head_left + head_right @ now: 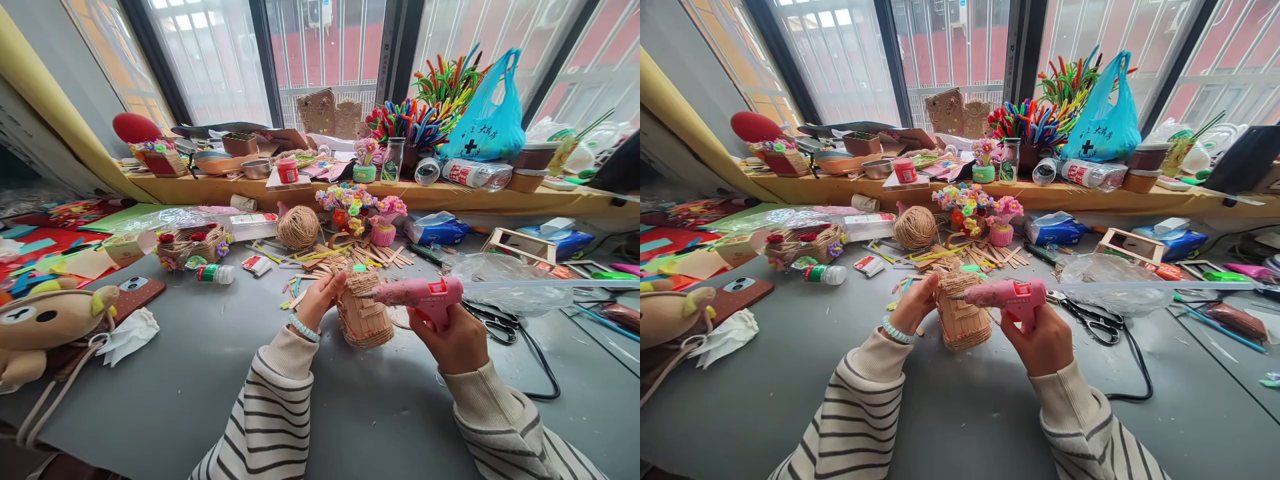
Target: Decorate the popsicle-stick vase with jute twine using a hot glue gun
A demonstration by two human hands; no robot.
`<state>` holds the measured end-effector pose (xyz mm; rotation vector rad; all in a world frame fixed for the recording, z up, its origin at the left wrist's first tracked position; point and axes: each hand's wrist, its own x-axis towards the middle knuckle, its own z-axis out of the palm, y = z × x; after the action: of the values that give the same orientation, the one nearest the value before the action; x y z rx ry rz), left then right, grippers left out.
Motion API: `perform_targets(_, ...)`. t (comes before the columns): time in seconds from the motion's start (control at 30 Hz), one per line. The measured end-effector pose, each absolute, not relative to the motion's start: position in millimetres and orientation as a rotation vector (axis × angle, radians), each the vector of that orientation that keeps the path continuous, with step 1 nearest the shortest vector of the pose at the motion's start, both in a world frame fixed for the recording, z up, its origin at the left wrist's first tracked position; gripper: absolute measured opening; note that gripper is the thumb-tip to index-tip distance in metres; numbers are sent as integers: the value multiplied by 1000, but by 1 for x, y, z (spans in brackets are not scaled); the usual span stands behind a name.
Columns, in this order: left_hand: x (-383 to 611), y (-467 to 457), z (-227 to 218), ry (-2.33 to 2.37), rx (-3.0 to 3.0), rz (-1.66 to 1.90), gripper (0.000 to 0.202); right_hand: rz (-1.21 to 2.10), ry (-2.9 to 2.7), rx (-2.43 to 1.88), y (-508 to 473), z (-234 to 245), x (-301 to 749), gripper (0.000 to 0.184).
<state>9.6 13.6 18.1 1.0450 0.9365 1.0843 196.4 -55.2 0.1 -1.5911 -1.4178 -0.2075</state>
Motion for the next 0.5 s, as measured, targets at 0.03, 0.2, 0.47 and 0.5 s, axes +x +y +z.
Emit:
perform_targets(0.03, 8, 13, 18, 909, 1022, 1062, 48, -210, -1415, -1594, -55, 0, 196, 32)
perform_targets(0.2, 3, 14, 13, 764, 979, 958, 40, -213, -1396, -1630, -55, 0, 196, 28)
perform_targets(0.47, 2, 19, 3, 723, 949, 884, 38, -270, -1401, -1616, -53, -1, 197, 28)
perform_targets(0.5, 3, 20, 2, 719, 948, 882, 39, -285, -1403, -1616, -53, -1, 197, 29)
